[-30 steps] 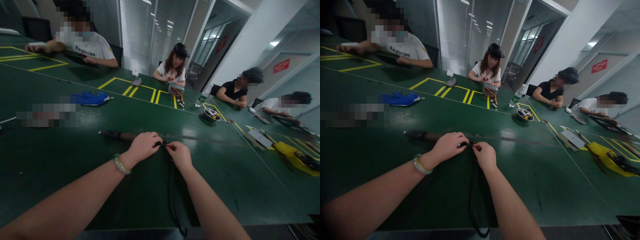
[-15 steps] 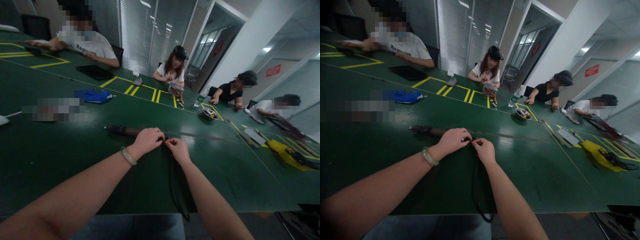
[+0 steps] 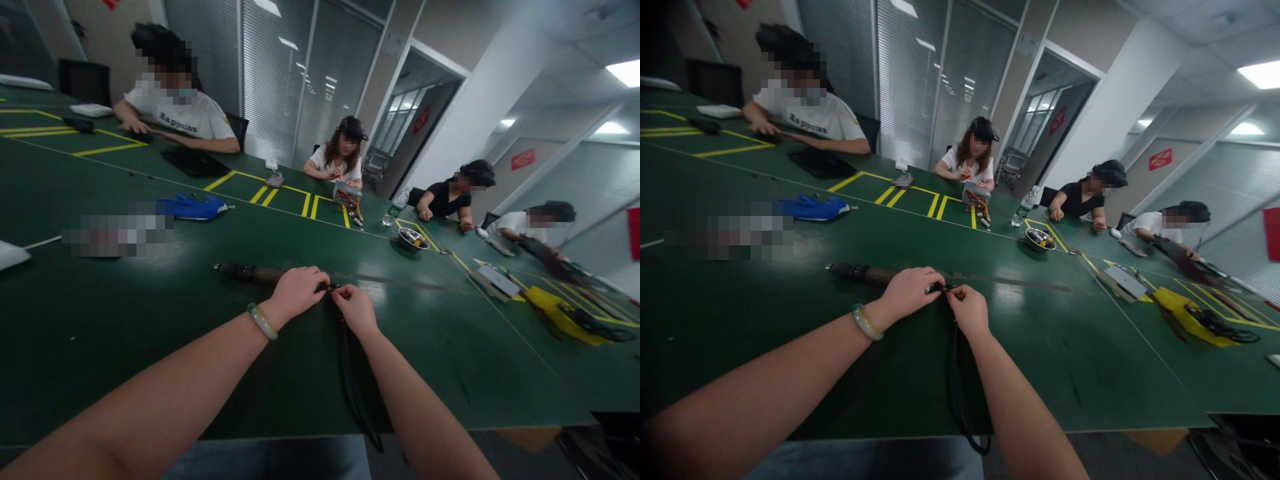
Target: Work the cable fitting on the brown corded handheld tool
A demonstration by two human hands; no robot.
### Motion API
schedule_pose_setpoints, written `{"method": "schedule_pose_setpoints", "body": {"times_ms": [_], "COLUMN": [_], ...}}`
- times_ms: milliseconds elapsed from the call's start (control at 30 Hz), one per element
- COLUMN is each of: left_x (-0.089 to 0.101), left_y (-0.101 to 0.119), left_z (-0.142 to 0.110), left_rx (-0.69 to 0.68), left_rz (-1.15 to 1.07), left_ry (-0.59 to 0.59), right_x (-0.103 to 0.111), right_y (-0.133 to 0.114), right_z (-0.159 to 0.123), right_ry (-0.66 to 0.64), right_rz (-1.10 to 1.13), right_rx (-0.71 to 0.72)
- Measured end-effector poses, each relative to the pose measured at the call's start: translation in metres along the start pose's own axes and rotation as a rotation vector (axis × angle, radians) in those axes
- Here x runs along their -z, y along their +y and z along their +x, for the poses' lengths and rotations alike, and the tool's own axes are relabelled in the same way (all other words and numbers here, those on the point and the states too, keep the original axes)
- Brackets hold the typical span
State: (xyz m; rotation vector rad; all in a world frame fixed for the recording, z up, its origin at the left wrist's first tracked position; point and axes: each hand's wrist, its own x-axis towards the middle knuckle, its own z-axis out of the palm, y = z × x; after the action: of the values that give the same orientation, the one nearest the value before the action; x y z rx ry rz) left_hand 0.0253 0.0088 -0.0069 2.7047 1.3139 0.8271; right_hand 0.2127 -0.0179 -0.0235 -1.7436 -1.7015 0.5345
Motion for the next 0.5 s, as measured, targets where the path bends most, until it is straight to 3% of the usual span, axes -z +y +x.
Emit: {"method": "schedule_pose_setpoints", "body": {"times_ms": [500], "left_x": [-0.0037], "left_y": [-0.0023], "left_z": [0.0029], "left_rx": [-0.009], "left_rz": [-0.006], "left_ry": [-0.045], "right_x": [-0.0005], "right_y": [0.0089], "right_z": [0.0029], "right_ry": [-0.035], "right_rz": [0.107], "right_rx": [0.030]}}
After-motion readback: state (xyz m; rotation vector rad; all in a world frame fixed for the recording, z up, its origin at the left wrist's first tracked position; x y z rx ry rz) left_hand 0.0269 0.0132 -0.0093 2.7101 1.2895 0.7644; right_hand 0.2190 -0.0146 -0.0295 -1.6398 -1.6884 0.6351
